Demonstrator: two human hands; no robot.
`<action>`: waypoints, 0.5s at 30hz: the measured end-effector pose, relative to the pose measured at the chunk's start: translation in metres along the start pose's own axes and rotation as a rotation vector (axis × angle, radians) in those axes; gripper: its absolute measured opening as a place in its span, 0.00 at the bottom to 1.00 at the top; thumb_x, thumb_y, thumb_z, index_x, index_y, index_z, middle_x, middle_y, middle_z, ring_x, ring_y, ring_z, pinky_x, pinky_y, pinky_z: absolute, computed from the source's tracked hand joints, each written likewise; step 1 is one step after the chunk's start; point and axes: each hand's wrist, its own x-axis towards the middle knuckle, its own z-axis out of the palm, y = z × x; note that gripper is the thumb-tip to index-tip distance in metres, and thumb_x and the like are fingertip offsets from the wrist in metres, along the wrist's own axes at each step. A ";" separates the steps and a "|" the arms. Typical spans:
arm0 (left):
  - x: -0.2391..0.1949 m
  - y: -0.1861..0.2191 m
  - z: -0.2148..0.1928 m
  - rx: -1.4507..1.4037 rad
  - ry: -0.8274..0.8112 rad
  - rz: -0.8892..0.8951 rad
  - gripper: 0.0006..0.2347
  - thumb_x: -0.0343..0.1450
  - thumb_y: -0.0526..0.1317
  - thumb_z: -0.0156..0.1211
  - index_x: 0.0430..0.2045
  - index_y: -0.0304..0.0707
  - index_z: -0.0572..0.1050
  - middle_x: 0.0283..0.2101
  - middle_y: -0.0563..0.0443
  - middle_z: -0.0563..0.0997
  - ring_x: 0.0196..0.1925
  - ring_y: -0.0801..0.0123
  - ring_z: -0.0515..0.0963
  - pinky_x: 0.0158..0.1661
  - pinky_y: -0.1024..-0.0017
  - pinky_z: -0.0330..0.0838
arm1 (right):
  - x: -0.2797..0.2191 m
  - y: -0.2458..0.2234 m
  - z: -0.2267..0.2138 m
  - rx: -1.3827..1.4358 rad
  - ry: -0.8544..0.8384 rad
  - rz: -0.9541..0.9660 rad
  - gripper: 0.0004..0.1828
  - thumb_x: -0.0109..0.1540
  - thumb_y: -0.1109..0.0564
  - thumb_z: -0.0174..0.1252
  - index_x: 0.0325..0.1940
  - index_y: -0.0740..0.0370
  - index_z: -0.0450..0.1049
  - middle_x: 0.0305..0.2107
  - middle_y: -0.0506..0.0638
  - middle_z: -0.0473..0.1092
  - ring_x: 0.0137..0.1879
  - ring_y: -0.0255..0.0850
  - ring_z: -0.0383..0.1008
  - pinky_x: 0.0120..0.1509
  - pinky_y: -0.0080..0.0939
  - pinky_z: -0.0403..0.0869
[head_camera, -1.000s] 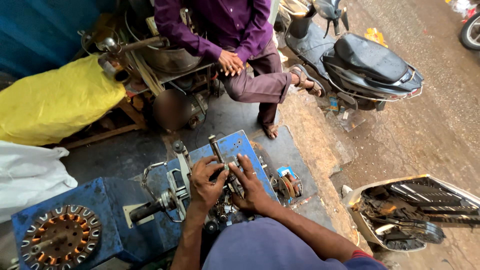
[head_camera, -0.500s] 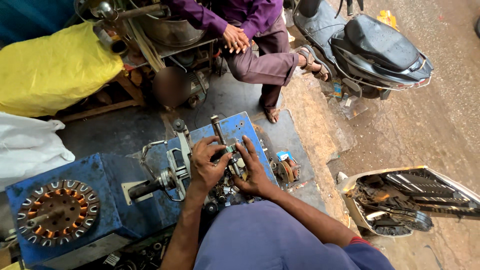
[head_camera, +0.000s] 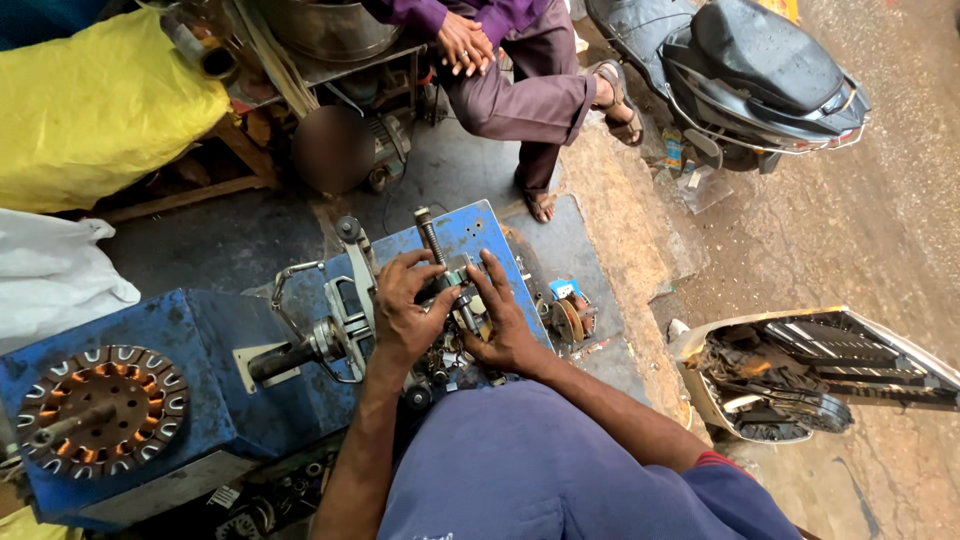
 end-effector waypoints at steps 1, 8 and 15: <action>0.000 0.000 0.000 0.004 -0.005 -0.008 0.13 0.61 0.39 0.76 0.34 0.35 0.82 0.51 0.42 0.80 0.56 0.51 0.76 0.54 0.58 0.73 | 0.000 0.000 0.000 -0.002 -0.002 0.003 0.54 0.53 0.60 0.68 0.80 0.57 0.49 0.78 0.65 0.39 0.83 0.64 0.43 0.81 0.56 0.58; -0.002 -0.003 0.003 0.023 0.004 0.026 0.12 0.61 0.39 0.76 0.34 0.36 0.82 0.52 0.43 0.80 0.58 0.50 0.76 0.56 0.57 0.71 | 0.000 0.002 0.001 -0.003 0.006 -0.006 0.55 0.53 0.59 0.69 0.80 0.56 0.49 0.78 0.66 0.39 0.83 0.64 0.43 0.81 0.56 0.57; -0.002 -0.004 0.003 0.019 -0.007 0.035 0.12 0.62 0.39 0.76 0.35 0.36 0.81 0.52 0.43 0.80 0.58 0.50 0.76 0.57 0.57 0.70 | 0.000 0.004 0.002 0.001 0.012 -0.026 0.55 0.53 0.59 0.69 0.80 0.56 0.49 0.78 0.65 0.39 0.83 0.64 0.44 0.82 0.56 0.57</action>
